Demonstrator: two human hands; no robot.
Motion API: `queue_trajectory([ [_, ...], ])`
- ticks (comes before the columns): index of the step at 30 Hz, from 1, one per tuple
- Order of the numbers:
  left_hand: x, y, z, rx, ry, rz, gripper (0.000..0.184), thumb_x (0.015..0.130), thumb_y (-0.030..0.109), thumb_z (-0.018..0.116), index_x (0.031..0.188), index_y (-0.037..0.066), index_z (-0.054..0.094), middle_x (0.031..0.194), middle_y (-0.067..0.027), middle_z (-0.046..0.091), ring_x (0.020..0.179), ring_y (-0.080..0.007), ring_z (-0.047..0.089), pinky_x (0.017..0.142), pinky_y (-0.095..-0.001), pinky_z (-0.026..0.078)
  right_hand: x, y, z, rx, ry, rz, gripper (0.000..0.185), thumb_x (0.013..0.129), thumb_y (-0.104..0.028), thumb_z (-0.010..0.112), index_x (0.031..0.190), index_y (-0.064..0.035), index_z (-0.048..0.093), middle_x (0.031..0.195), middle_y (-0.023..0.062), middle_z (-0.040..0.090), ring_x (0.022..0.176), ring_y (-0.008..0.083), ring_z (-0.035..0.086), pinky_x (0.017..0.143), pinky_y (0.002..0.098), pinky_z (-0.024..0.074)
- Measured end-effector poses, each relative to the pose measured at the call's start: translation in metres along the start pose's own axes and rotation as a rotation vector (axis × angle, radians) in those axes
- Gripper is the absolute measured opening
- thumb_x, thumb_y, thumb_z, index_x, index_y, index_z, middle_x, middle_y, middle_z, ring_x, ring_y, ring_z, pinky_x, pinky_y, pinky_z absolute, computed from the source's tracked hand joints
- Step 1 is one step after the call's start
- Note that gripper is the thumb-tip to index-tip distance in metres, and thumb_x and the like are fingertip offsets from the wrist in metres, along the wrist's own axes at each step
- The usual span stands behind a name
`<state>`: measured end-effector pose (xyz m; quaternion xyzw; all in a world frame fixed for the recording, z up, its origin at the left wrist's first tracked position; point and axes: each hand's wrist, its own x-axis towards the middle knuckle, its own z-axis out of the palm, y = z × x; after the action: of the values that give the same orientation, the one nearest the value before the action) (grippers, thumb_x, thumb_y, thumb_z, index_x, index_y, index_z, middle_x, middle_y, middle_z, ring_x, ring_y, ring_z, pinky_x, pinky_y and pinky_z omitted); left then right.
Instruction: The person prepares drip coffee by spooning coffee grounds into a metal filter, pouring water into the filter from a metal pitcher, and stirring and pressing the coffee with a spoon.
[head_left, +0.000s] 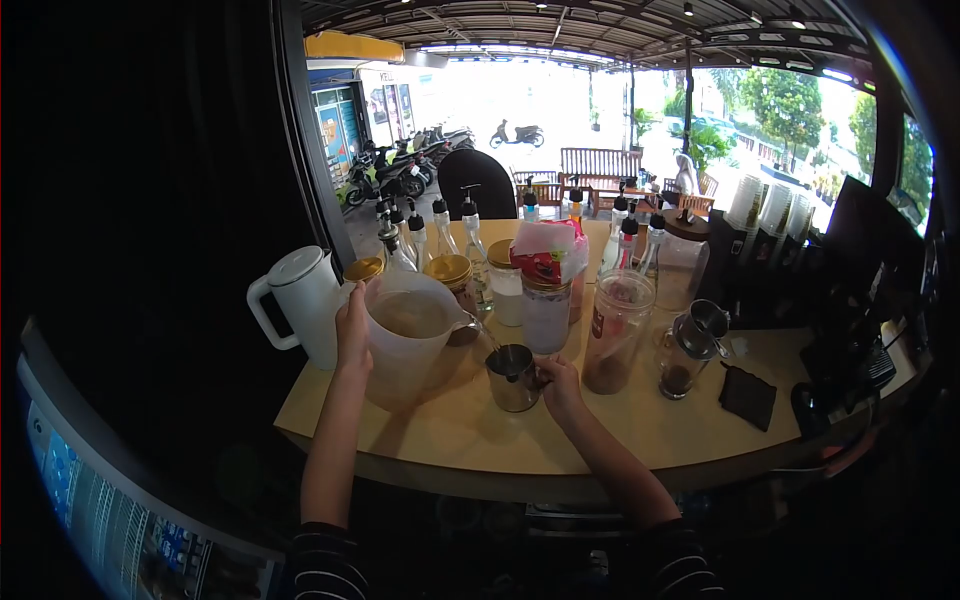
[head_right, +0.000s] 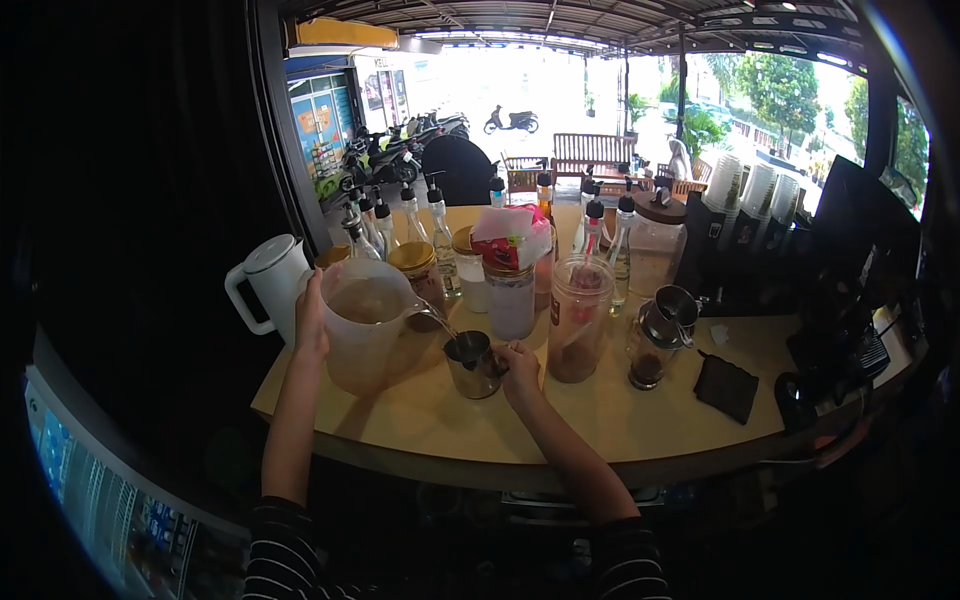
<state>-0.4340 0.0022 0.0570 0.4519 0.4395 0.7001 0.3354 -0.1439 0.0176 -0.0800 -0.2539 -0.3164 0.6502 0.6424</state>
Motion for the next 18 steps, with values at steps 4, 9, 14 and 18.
queue_trajectory([
  [4,0.0,0.0,0.0,-0.005,-0.009,-0.007,0.049,0.098,0.033,0.039,0.126,-0.005,0.053,0.13,-0.0142,0.054,0.125,-0.0219,0.046,0.106,-0.0314,0.03,-0.002,-0.002,0.002,0.001,0.009,-0.019,0.03,0.083,-0.002,0.062,0.064,-0.0125,0.041,0.06,-0.0028,0.041,0.056,0.0076,0.037,0.055,0.0244,0.031],
  [9,-0.001,0.001,0.001,0.003,-0.01,0.0,0.05,0.098,0.034,0.039,0.126,-0.005,0.053,0.131,-0.0146,0.053,0.125,-0.0221,0.045,0.106,-0.0317,0.03,-0.001,-0.003,0.006,0.01,0.017,-0.012,0.03,0.082,-0.002,0.063,0.064,-0.0129,0.042,0.06,-0.003,0.042,0.055,0.0075,0.037,0.054,0.0239,0.0299],
  [14,0.001,-0.002,-0.002,0.006,-0.018,0.01,0.049,0.099,0.034,0.039,0.126,-0.005,0.053,0.13,-0.015,0.054,0.125,-0.0219,0.046,0.106,-0.0317,0.03,0.001,-0.004,0.006,0.06,-0.018,-0.003,0.027,0.081,0.003,0.062,0.067,-0.0107,0.044,0.062,-0.0003,0.046,0.056,0.0094,0.04,0.056,0.0239,0.0321],
  [18,0.0,-0.002,-0.002,-0.021,-0.015,0.013,0.049,0.099,0.034,0.039,0.125,-0.005,0.054,0.129,-0.0149,0.054,0.125,-0.0217,0.046,0.106,-0.0316,0.03,0.002,-0.008,0.014,0.081,-0.011,0.012,0.027,0.081,0.002,0.063,0.067,-0.0112,0.044,0.061,-0.0005,0.045,0.056,0.0094,0.04,0.056,0.0237,0.0317],
])
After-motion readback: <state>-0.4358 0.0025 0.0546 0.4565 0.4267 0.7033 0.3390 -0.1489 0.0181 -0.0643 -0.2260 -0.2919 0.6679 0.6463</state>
